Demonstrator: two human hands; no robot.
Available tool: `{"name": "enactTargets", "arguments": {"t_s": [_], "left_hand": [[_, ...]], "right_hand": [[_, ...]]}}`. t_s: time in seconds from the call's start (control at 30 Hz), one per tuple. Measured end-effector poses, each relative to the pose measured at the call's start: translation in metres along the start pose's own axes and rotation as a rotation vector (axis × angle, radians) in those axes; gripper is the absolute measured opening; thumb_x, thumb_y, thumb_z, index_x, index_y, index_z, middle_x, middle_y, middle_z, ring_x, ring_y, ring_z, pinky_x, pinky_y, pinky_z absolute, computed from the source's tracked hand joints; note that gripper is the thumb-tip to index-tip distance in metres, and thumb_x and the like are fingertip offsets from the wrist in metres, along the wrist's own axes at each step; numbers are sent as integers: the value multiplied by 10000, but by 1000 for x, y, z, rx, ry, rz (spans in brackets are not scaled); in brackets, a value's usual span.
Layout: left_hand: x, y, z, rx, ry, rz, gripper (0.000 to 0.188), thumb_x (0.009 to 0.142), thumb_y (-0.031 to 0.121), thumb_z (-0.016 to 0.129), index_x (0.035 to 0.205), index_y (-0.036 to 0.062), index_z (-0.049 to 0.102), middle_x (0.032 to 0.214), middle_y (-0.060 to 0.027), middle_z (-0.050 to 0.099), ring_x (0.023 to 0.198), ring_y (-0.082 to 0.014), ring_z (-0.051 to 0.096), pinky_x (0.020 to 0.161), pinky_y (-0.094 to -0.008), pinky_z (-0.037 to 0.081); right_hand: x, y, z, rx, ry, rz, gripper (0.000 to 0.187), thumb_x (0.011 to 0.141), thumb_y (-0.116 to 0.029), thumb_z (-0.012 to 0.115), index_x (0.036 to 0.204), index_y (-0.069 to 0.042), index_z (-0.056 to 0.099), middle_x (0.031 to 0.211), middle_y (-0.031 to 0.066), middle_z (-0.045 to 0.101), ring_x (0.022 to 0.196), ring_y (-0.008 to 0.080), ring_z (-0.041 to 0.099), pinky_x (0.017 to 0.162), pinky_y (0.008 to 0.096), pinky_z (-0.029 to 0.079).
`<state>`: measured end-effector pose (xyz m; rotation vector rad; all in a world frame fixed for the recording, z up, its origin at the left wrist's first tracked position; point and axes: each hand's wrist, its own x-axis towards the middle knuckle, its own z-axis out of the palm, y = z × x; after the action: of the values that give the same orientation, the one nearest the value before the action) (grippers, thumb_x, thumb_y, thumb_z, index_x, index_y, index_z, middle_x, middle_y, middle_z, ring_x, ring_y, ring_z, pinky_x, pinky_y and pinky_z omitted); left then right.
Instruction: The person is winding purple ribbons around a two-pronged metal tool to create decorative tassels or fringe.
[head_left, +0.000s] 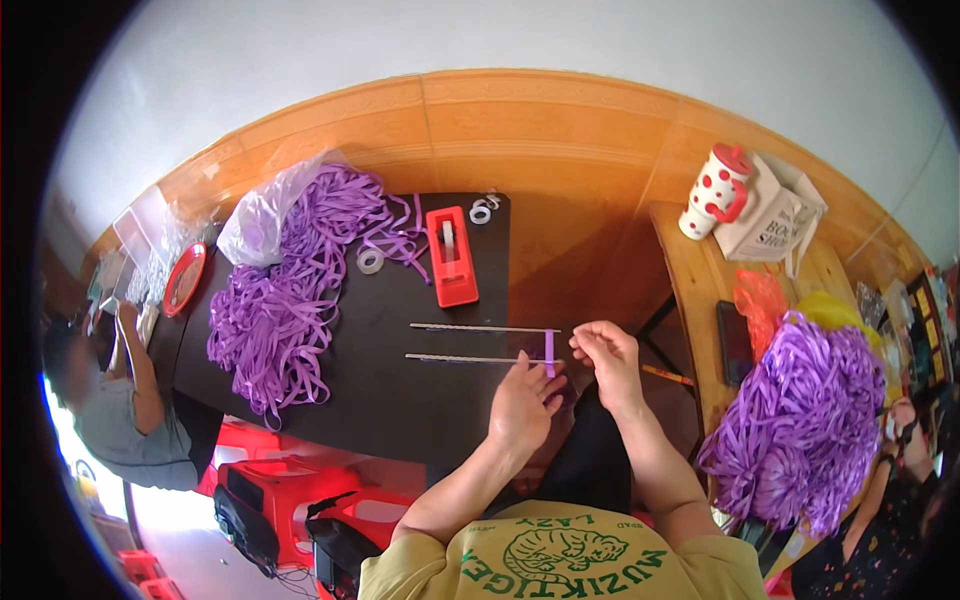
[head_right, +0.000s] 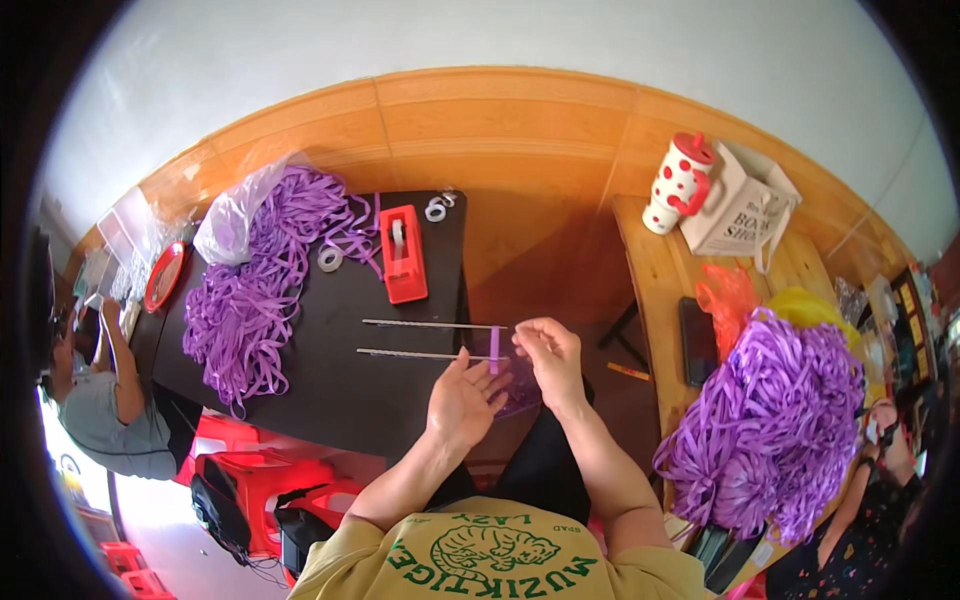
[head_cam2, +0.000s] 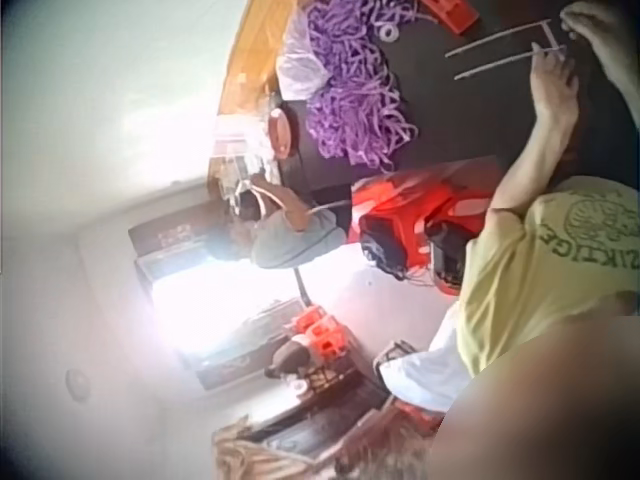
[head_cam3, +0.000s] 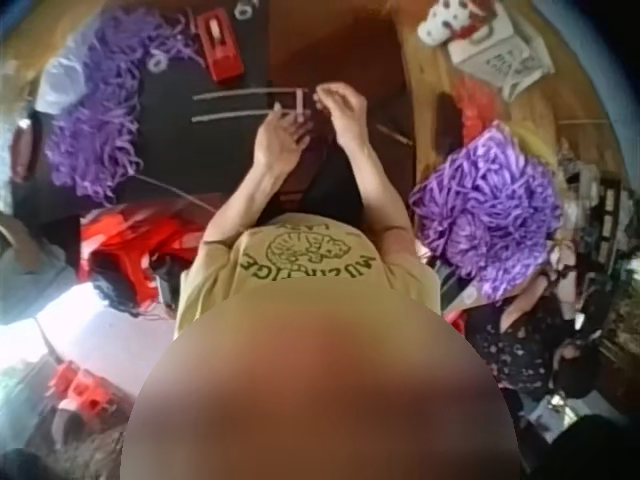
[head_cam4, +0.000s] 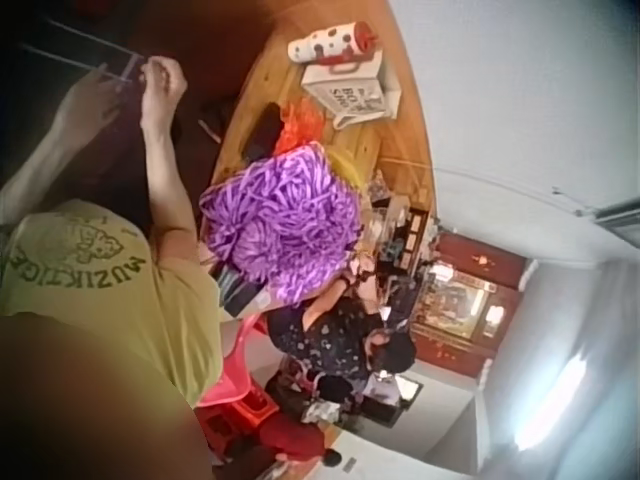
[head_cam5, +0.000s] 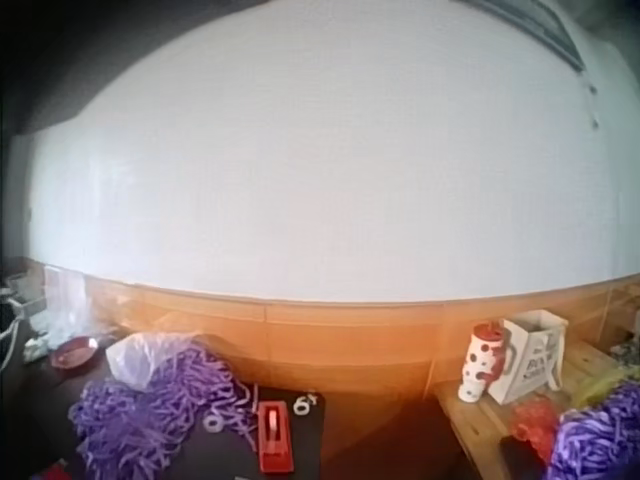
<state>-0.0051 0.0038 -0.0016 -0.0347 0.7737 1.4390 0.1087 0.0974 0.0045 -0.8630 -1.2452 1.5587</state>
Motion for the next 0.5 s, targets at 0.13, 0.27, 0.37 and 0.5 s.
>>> {"name": "enactTargets", "arguments": {"t_s": [0.13, 0.27, 0.37, 0.5], "left_hand": [[0, -3, -4, -8, -23, 15, 577, 935, 516, 410, 1208, 14, 494, 1183, -83, 549, 1105, -224, 450, 981, -384, 262], [-2, -4, -4, -18, 2, 52, 566, 925, 516, 433, 1178, 13, 496, 1179, -94, 531, 1075, -234, 465, 952, -380, 287], [-2, -6, 0, -17, 3, 52, 572, 918, 525, 447, 1186, 22, 491, 1162, -80, 513, 1055, -226, 470, 927, -367, 305], [2, -9, -2, -33, 39, 53, 575, 918, 522, 450, 1189, 16, 490, 1120, -68, 512, 1050, -219, 473, 934, -363, 311]], "right_hand": [[42, -14, 45, -190, -280, -107, 145, 875, -121, 626, 936, 9, 641, 747, 10, 596, 688, 56, 525, 603, 194, 396], [95, 0, 100, -263, -385, -99, 200, 885, -191, 626, 861, 6, 654, 677, -6, 556, 662, 50, 484, 574, 218, 371], [118, 10, 123, -314, -432, 31, 256, 878, -242, 638, 800, 1, 661, 658, -10, 550, 643, 52, 462, 562, 244, 362], [121, 14, 146, -244, -385, 159, 253, 848, -236, 672, 752, -2, 658, 669, 0, 575, 632, 66, 477, 581, 265, 380]]}}
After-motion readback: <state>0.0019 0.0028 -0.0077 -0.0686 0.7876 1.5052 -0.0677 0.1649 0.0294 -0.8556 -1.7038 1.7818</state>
